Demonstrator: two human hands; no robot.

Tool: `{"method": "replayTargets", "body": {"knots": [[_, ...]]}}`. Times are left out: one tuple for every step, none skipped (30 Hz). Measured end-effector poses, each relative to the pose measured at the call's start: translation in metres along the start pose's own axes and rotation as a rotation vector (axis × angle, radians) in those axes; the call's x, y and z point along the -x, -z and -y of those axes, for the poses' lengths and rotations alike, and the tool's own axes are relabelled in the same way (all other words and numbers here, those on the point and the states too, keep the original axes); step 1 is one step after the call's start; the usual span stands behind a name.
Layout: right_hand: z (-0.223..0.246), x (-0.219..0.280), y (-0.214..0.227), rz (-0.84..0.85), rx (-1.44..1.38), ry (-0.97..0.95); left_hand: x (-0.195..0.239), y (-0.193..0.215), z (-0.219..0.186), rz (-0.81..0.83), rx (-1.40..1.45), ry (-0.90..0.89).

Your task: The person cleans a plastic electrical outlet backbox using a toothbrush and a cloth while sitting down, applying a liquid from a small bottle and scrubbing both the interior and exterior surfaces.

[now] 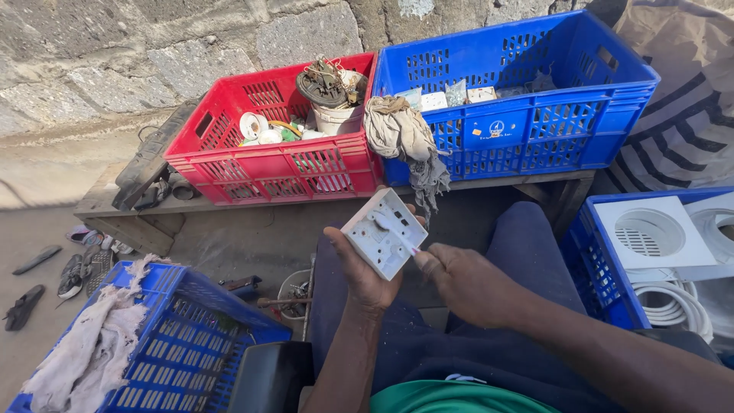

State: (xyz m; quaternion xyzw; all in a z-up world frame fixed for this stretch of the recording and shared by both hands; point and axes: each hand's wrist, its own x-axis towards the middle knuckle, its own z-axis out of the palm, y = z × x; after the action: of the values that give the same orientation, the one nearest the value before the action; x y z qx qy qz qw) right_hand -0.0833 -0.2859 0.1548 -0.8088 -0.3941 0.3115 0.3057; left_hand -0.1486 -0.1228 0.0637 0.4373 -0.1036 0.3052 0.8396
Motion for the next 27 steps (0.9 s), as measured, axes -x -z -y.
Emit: {"method": "replayTargets", "body": {"knots": [[0.003, -0.001, 0.003, -0.017, 0.014, 0.014, -0.007, 0.003, -0.007, 0.017, 0.001, -0.019], [0.003, 0.007, -0.002, 0.076, 0.084, 0.025, 0.000, 0.004, -0.013, 0.001, -0.007, -0.016], [0.002, 0.016, -0.008, 0.169, 0.154, 0.038, 0.008, 0.005, -0.018, -0.016, -0.016, -0.012], [-0.002, 0.016, -0.005, 0.192, 0.143, 0.038, 0.012, 0.011, -0.015, -0.038, -0.024, -0.002], [-0.005, 0.015, -0.002, 0.097, 0.226, 0.013, 0.016, 0.017, -0.012, -0.027, -0.109, -0.016], [-0.007, 0.007, 0.013, -0.030, 0.326, -0.002, 0.000, 0.021, -0.006, 0.012, -0.186, -0.052], [-0.003, 0.011, 0.010, -0.038, 0.334, 0.005, -0.004, 0.024, -0.008, 0.018, -0.187, -0.064], [-0.001, 0.018, 0.003, 0.036, 0.309, 0.006, -0.002, 0.026, -0.009, 0.021, -0.200, -0.082], [0.001, 0.025, -0.004, 0.110, 0.283, 0.006, -0.001, 0.029, -0.009, 0.025, -0.213, -0.099], [-0.002, 0.018, 0.008, 0.111, 0.281, 0.001, -0.003, 0.025, -0.012, 0.025, -0.210, -0.094], [-0.004, 0.012, 0.019, 0.041, 0.386, 0.006, -0.004, 0.022, -0.016, 0.036, -0.263, -0.124], [-0.005, 0.006, 0.025, -0.013, 0.488, 0.020, 0.001, 0.019, -0.024, 0.032, -0.324, -0.153], [-0.002, 0.014, 0.017, 0.004, 0.485, 0.023, 0.010, 0.024, -0.020, 0.017, -0.330, -0.147], [0.004, 0.016, 0.019, -0.004, 0.448, 0.011, 0.003, 0.030, -0.013, 0.017, -0.236, -0.142], [0.008, 0.017, 0.020, -0.011, 0.412, 0.000, -0.005, 0.035, -0.007, 0.019, -0.143, -0.136], [0.003, 0.010, 0.020, -0.015, 0.409, -0.003, -0.007, 0.033, -0.012, 0.024, -0.142, -0.133], [-0.003, 0.004, 0.020, 0.009, 0.375, 0.048, -0.009, 0.030, -0.016, 0.041, -0.183, -0.151], [-0.011, 0.002, 0.015, 0.049, 0.334, 0.089, -0.001, 0.027, -0.018, 0.044, -0.221, -0.154], [-0.016, 0.003, 0.021, 0.062, 0.324, 0.074, 0.003, 0.023, -0.019, 0.034, -0.216, -0.136], [-0.018, -0.002, 0.032, -0.069, 0.396, 0.070, -0.001, 0.021, -0.020, 0.013, -0.198, -0.180], [-0.019, -0.006, 0.042, -0.200, 0.466, 0.068, -0.004, 0.018, -0.023, -0.008, -0.180, -0.225], [-0.015, -0.006, 0.036, -0.206, 0.470, 0.070, -0.009, 0.024, -0.026, -0.003, -0.178, -0.229], [-0.011, -0.006, 0.030, -0.155, 0.357, 0.114, -0.014, 0.029, -0.028, -0.001, -0.190, -0.252], [-0.011, -0.001, 0.020, -0.094, 0.237, 0.144, -0.012, 0.032, -0.028, -0.008, -0.199, -0.259], [-0.017, -0.005, 0.023, -0.090, 0.235, 0.132, -0.012, 0.027, -0.026, -0.011, -0.192, -0.249], [-0.020, -0.010, 0.024, -0.111, 0.341, 0.143, -0.010, 0.024, -0.029, 0.001, -0.197, -0.234], [-0.022, -0.015, 0.024, -0.132, 0.447, 0.155, -0.008, 0.020, -0.032, 0.013, -0.202, -0.219]]}}
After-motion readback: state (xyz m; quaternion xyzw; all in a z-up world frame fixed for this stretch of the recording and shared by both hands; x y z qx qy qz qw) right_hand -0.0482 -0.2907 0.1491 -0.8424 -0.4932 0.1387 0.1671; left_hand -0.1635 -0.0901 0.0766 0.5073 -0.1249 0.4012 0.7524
